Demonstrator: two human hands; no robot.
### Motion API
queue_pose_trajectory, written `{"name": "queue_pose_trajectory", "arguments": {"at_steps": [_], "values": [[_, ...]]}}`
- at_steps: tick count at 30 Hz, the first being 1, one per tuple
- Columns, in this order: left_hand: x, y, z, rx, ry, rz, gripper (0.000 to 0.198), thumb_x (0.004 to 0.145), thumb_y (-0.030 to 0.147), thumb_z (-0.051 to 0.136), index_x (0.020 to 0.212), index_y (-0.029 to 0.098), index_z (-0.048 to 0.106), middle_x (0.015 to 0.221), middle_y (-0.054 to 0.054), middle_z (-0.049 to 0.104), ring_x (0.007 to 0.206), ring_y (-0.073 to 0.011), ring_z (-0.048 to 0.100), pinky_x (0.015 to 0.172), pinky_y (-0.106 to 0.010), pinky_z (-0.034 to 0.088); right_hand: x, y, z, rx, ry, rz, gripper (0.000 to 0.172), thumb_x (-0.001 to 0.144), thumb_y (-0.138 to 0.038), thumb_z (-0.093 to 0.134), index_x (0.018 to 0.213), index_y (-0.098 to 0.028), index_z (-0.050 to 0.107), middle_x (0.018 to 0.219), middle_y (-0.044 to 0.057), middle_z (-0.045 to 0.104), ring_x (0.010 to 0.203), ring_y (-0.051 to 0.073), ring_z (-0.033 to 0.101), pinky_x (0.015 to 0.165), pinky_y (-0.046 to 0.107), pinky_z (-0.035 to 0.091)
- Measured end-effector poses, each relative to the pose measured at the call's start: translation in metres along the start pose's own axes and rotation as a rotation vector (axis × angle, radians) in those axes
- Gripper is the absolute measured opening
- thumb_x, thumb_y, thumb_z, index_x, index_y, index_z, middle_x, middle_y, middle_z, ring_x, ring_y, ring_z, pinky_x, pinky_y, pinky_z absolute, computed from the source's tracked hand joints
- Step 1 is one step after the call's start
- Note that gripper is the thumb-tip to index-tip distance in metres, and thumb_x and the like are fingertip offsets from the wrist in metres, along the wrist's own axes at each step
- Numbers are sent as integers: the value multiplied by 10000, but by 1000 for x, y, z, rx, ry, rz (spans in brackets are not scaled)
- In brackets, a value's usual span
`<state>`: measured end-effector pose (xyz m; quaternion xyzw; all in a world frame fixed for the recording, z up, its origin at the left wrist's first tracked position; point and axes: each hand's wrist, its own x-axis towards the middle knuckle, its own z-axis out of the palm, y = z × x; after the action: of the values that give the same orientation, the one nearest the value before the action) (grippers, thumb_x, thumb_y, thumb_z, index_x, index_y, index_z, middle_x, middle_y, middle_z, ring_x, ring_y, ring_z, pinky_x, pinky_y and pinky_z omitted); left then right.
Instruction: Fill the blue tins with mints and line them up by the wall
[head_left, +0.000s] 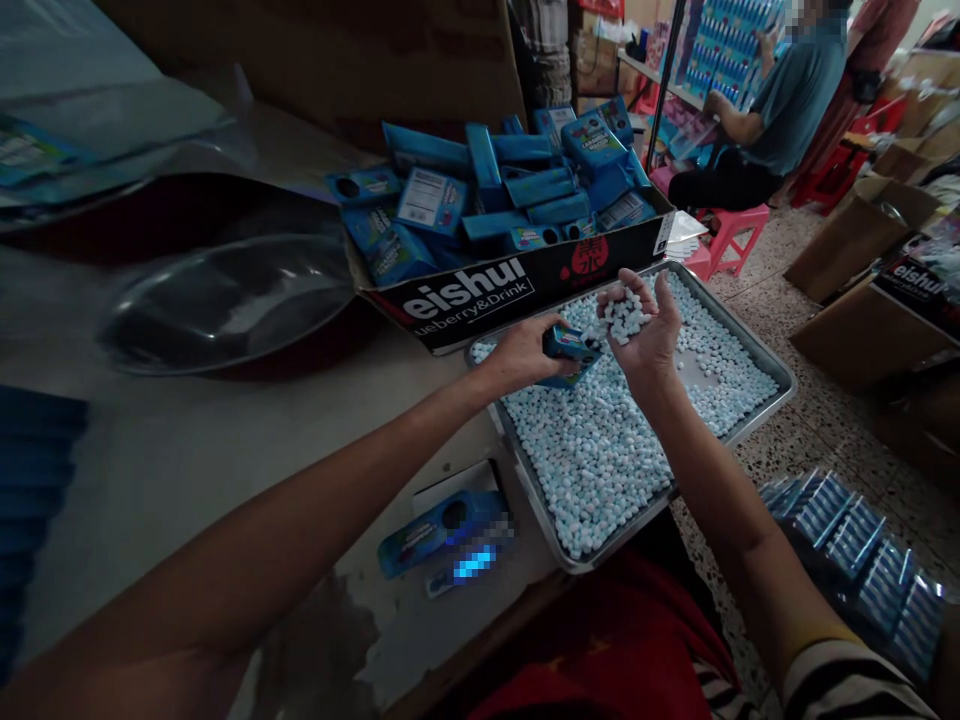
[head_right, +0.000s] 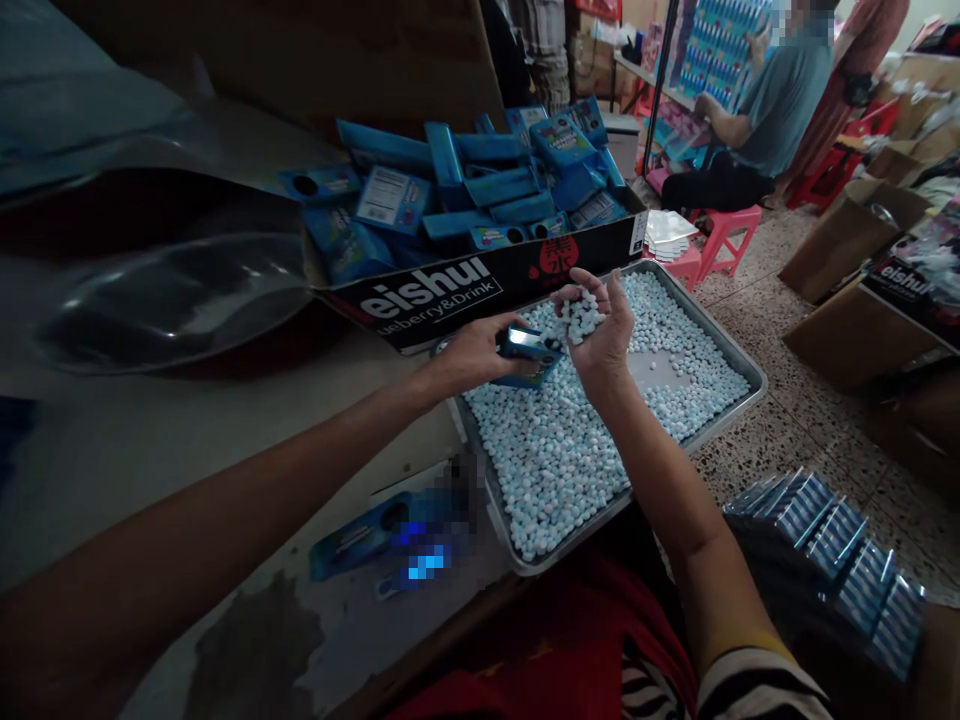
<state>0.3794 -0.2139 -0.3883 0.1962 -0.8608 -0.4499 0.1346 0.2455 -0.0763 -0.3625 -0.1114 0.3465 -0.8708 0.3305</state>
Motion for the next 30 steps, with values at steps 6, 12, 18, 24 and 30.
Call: {"name": "queue_pose_trajectory", "arguments": {"at_steps": [6,12,18,24,30], "values": [[0,2,-1,-17,-15,0,475,596,370,941,1002,222,747,894,-5,730,864,-246,664,773,-336,496,-4,7,5,-51,31,-80,500,1030,-714,588,905,-255,745,771,9,697,779,175,704,847,338,628],[-1,0,1,-74,-23,2,493,617,379,926,1035,201,735,892,9,726,852,-225,657,790,-330,487,-10,18,10,-185,-56,-197,609,994,-808,563,833,-250,747,747,24,691,780,192,690,905,371,593],[-2,-8,-8,-136,18,-6,526,578,355,959,1023,211,716,858,10,699,818,-219,634,775,-332,493,-15,14,-10,-405,-249,-284,591,1040,-793,466,1101,-290,770,1280,69,812,1334,285,717,1223,523,492],[-7,-28,-21,-420,46,-38,598,474,330,1000,937,220,639,842,29,666,788,-193,619,763,-319,509,-51,-2,-95,-1605,-690,-202,755,926,-791,759,1487,-292,690,1772,178,476,1631,441,430,1282,699,394],[-12,-27,-12,-488,-57,4,592,541,358,1015,1014,201,695,953,1,721,863,-193,666,800,-306,541,-38,16,-107,-1967,-971,-258,547,1025,-565,750,1479,-261,720,1615,213,593,1464,422,546,1201,627,466]]}}
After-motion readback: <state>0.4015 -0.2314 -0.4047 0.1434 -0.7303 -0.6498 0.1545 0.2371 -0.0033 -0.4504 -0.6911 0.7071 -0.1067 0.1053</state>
